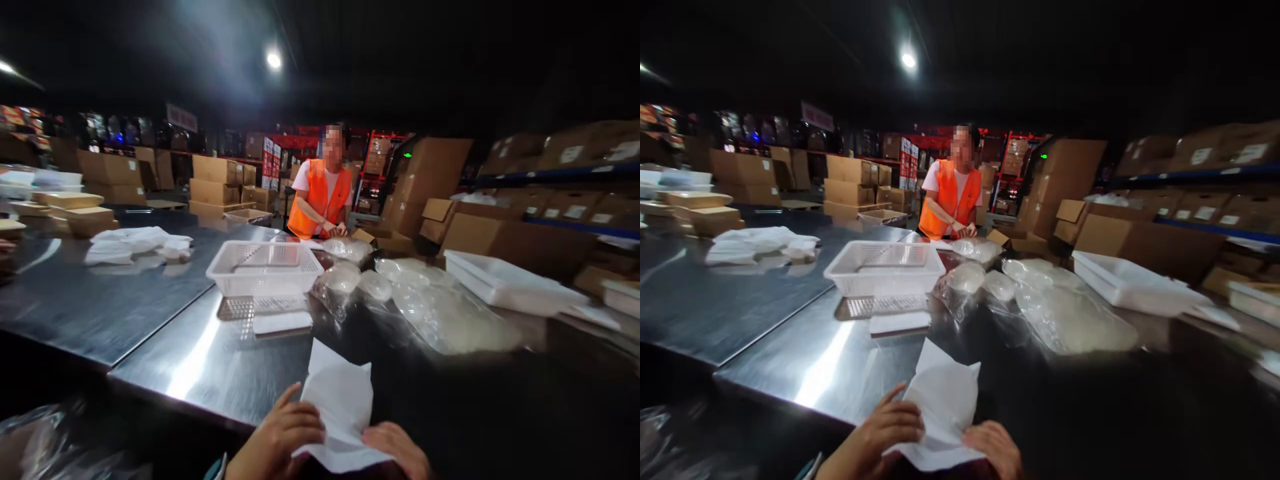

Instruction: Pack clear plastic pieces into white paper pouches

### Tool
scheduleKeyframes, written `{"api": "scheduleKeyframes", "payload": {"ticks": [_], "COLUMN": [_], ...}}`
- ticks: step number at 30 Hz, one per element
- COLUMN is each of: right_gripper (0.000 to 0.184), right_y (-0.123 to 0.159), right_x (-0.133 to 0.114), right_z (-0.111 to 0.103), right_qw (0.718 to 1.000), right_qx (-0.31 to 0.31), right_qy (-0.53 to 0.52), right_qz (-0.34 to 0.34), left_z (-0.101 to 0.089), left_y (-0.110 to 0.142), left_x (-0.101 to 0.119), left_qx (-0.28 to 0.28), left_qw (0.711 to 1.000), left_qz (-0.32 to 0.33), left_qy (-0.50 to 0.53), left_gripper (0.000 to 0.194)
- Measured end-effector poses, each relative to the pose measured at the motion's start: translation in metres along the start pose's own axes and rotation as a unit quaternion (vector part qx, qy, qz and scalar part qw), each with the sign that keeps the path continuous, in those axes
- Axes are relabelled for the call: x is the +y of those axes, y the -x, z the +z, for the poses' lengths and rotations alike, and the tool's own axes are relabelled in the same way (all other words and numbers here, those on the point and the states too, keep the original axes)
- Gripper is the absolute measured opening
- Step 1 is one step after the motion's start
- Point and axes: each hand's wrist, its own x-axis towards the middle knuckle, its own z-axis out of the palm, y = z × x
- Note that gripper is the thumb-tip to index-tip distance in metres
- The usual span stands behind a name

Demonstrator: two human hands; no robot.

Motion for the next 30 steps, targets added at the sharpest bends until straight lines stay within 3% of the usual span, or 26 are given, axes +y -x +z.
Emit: {"api": "scheduleKeyframes", "payload": {"ticks": [3, 6, 9, 13, 16, 20, 22, 25, 30], "right_gripper": [0.052, 0.058, 0.058, 0.06, 0.063, 0.068, 0.068, 0.065, 0.053], "right_y": [-0.009, -0.015, -0.014, -0.006, -0.004, -0.007, -0.008, -0.007, -0.008], "right_x": [-0.025, -0.039, -0.042, -0.035, -0.029, -0.026, -0.026, -0.026, -0.031], "right_z": [0.012, 0.022, 0.033, 0.048, 0.058, 0.065, 0.066, 0.067, 0.062], "right_qw": [0.993, 0.978, 0.962, 0.932, 0.912, 0.89, 0.883, 0.877, 0.884], "right_qx": [0.054, 0.105, 0.148, 0.201, 0.236, 0.275, 0.282, 0.293, 0.32], "right_qy": [-0.018, 0.013, 0.055, 0.09, 0.11, 0.155, 0.168, 0.17, 0.138], "right_qz": [0.099, 0.178, 0.223, 0.288, 0.317, 0.328, 0.334, 0.341, 0.31], "left_z": [0.001, 0.01, 0.025, 0.04, 0.043, 0.042, 0.04, 0.038, 0.039], "left_y": [0.009, 0.016, 0.018, 0.013, 0.003, -0.014, -0.02, -0.024, -0.016], "left_x": [0.008, 0.009, 0.007, 0.008, 0.009, 0.009, 0.007, 0.004, 0.001], "left_qx": [0.024, 0.092, 0.169, 0.225, 0.259, 0.312, 0.343, 0.384, 0.379], "left_qw": [0.997, 0.99, 0.972, 0.925, 0.891, 0.825, 0.802, 0.79, 0.817], "left_qz": [-0.067, -0.091, -0.161, -0.301, -0.364, -0.458, -0.477, -0.469, -0.414], "left_qy": [0.04, 0.052, 0.045, 0.062, 0.082, 0.106, 0.109, 0.092, 0.136], "left_gripper": [0.029, 0.034, 0.037, 0.045, 0.059, 0.07, 0.068, 0.062, 0.048]}}
